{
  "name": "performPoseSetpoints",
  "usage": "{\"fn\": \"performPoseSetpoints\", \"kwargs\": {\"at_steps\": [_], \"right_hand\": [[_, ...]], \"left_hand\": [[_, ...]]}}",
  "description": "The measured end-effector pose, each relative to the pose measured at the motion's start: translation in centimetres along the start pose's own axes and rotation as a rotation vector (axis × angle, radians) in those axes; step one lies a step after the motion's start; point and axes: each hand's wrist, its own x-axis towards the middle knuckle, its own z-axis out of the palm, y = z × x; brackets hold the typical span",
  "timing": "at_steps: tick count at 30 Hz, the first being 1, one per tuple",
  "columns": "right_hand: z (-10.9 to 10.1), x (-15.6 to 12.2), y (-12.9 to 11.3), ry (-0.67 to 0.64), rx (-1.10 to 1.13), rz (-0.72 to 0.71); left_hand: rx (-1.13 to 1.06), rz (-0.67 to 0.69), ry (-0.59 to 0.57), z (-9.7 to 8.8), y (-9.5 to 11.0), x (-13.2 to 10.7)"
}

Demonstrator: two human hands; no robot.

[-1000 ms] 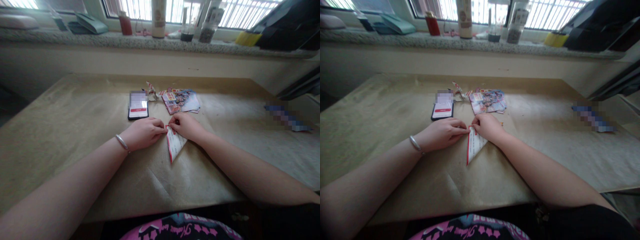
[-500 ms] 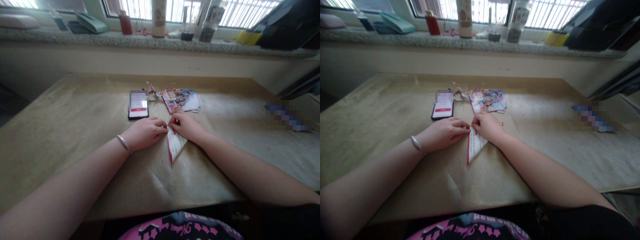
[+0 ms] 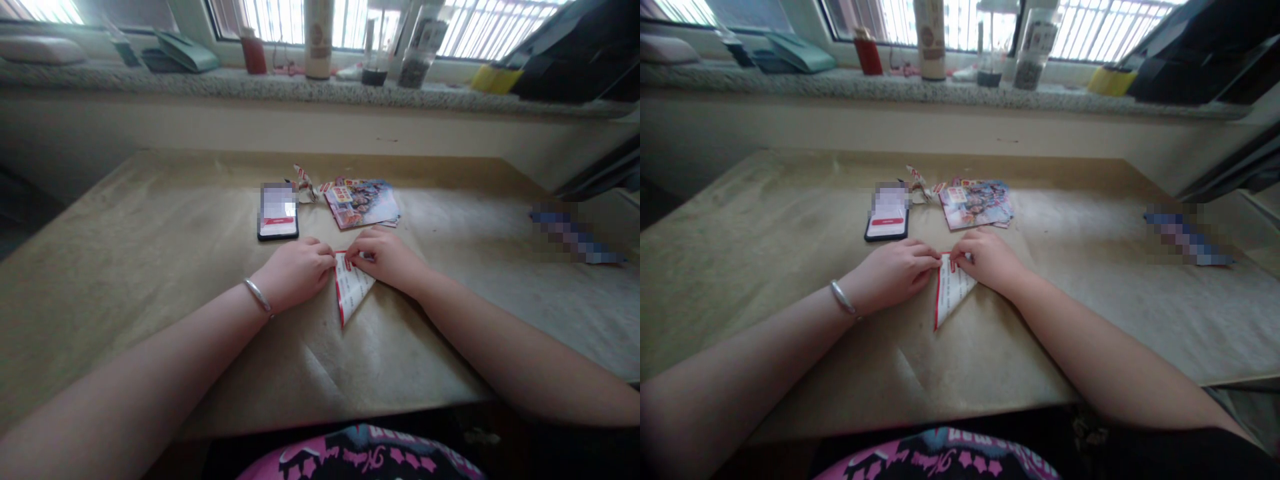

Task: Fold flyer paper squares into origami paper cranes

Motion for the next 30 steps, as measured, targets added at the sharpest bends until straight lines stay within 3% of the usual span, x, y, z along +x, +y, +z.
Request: {"fn": "performPoseSetpoints", "kwargs": {"at_steps": [7, 20, 30], "right_hand": [[-0.4, -1.5, -0.2, -0.066, 0.016, -0.086], [-0.7, -1.6, -0.4, -0.153, -0.066, 0.006], [-1.2, -1.5, 0.0, -0.219, 0.001, 0.050]], "left_hand": [[-0.005, -0.075, -0.020, -0.2, 1.0, 0.2], [0.074, -0.121, -0.017, -0.4, 2.1, -0.2], [0.089, -0.146, -0.038, -0.5, 2.5, -0.2]]}}
